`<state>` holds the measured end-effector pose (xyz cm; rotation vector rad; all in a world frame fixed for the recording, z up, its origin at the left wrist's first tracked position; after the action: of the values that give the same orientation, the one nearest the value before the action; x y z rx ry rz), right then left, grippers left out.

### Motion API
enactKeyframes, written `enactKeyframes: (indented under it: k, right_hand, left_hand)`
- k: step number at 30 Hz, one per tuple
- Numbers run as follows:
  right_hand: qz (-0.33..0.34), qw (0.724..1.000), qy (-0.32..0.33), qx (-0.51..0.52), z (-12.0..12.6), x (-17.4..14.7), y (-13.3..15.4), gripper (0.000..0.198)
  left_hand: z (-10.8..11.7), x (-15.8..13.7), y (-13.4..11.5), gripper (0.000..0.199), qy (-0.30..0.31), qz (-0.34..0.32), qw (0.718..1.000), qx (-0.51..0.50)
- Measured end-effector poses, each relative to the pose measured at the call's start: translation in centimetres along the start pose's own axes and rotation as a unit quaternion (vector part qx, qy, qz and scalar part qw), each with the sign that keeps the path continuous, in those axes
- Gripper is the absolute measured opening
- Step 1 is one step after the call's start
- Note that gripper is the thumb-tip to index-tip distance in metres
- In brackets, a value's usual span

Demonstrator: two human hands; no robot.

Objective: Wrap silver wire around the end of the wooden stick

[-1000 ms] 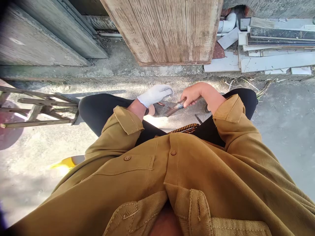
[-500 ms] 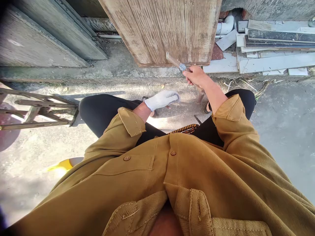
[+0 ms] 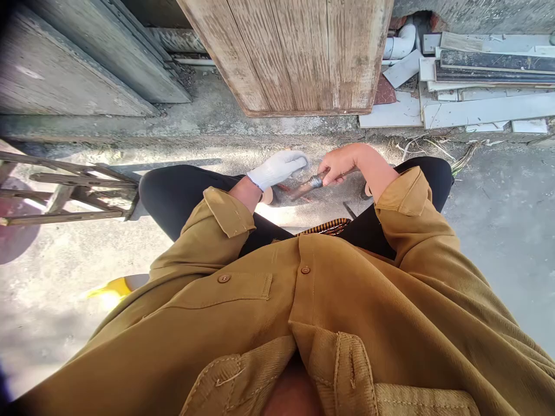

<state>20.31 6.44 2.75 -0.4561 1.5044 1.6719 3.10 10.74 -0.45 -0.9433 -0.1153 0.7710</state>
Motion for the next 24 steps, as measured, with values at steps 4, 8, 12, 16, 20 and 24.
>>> enactKeyframes:
  k: [4,8,12,16,20,24]
  right_hand:
    - [0.173,0.944,-0.193,0.202,3.0,-3.5,1.0,0.038]
    - [0.21,0.799,-0.42,0.376,5.9,-5.7,-1.1,0.048]
    - [0.02,0.818,-0.505,0.277,6.4,-4.1,-3.8,0.034]
    - [-0.083,0.869,-0.485,0.054,6.3,-2.8,-3.6,0.016]
    - [-0.176,0.911,-0.367,-0.061,4.9,-1.4,-3.0,0.022]
    - [-0.198,0.945,-0.231,-0.119,2.5,0.4,-1.7,0.02]
  left_hand:
    - [-0.6,-0.1,0.0,0.027,-0.011,0.018,0.996,-0.087]
    - [-1.3,-0.3,-0.8,0.029,0.022,-0.01,0.996,-0.08]
    - [-1.2,-0.4,-1.2,0.027,0.018,-0.04,0.999,-0.024]
    - [-0.9,-0.7,-1.4,0.031,0.017,-0.057,0.997,0.042]
    - [-0.4,-1.2,-1.6,0.034,0.013,-0.049,0.993,0.103]
    - [0.4,-1.2,-1.6,0.034,-0.008,-0.032,0.992,0.118]
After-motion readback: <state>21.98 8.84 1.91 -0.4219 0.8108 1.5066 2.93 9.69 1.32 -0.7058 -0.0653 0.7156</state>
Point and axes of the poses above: each hand's wrist, its own x-axis towards the middle knuckle, its own z-axis out of the back of the hand, y = z × x, the point moved 5 cm from there along x, towards the middle knuckle, and after that the axes turned 7 degrees about x, right-handed, at the moved point
